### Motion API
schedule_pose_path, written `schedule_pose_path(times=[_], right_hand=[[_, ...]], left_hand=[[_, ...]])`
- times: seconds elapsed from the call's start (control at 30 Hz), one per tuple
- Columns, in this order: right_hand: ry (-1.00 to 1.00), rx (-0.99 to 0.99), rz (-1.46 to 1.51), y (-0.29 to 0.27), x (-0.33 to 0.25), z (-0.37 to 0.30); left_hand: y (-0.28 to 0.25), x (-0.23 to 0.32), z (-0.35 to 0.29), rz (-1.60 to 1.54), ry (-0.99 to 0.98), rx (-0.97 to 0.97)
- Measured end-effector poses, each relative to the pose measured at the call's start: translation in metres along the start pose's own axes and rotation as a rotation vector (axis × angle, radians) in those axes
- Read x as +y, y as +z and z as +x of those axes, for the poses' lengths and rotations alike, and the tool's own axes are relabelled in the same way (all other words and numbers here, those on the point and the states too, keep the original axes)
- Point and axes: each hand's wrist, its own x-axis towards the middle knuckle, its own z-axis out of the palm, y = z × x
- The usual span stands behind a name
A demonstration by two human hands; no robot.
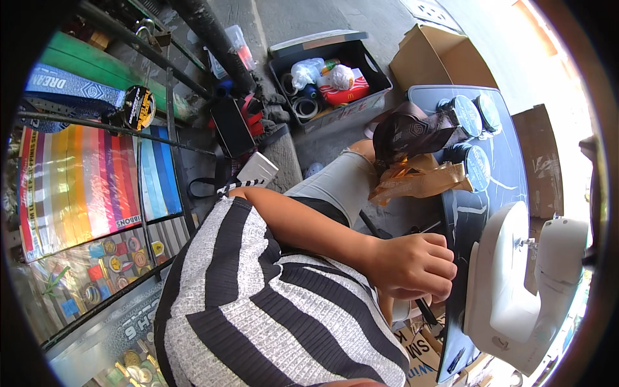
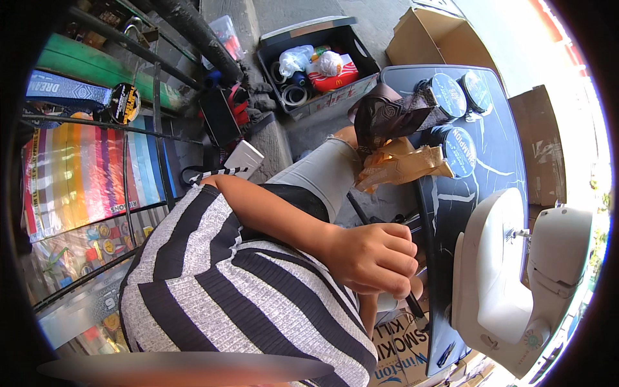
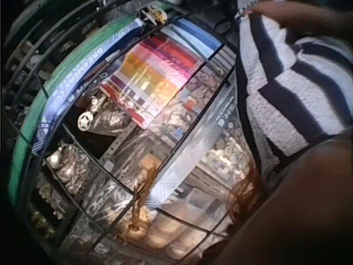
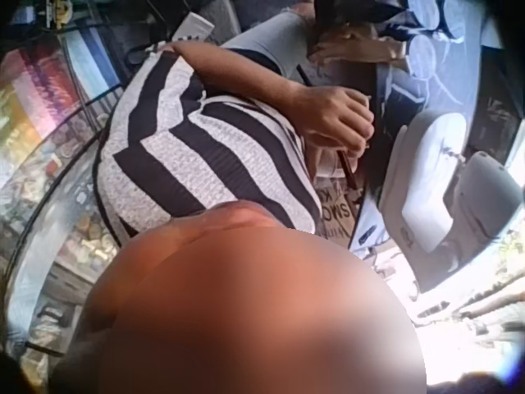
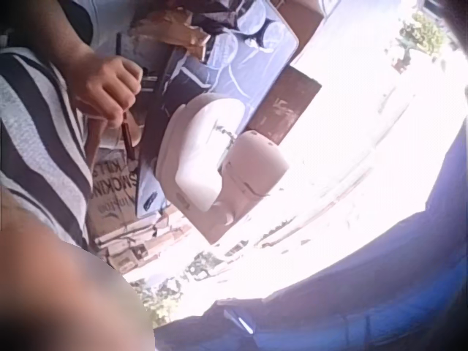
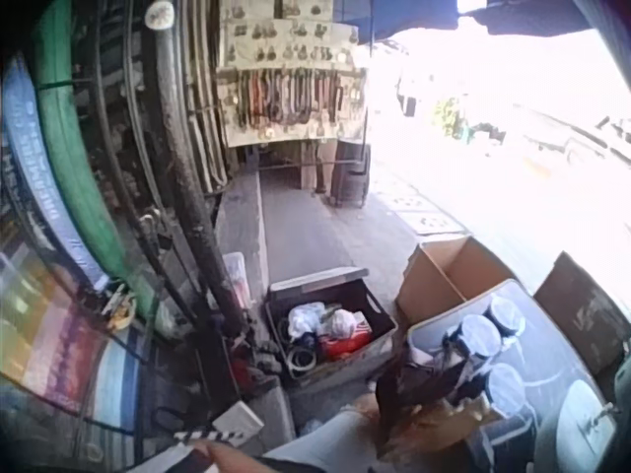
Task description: The person threads a Singer sewing machine, guiding thread through the upper tension assembly and needle area. They then handle a spool of thread and a strip of ribbon, preparing materials for sewing.
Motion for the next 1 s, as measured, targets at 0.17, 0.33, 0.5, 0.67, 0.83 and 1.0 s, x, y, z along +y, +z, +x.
schedule_pose_path(times=[0.17,0.33,0.5,0.67,0.83,1.0], right_hand=[[0.026,0.143,-0.057,0.011,0.006,-0.008],[-0.025,0.267,-0.077,0.014,0.013,-0.015],[-0.002,0.264,0.0,0.017,0.018,-0.019],[0.014,0.269,0.034,0.012,0.017,-0.018],[0.03,0.298,0.068,0.011,0.015,-0.016],[0.057,0.317,0.091,0.01,0.017,-0.018]], left_hand=[[0.001,-0.009,0.001,-0.077,-0.062,-0.077],[0.012,0.002,0.01,-0.13,-0.049,-0.207],[-0.034,-0.054,0.086,0.149,-0.016,-0.136],[-0.074,-0.206,0.209,0.635,-0.256,-0.56],[-0.067,-0.288,0.222,0.67,-0.778,-1.202],[-0.059,-0.292,0.216,0.656,-0.775,-1.278]])
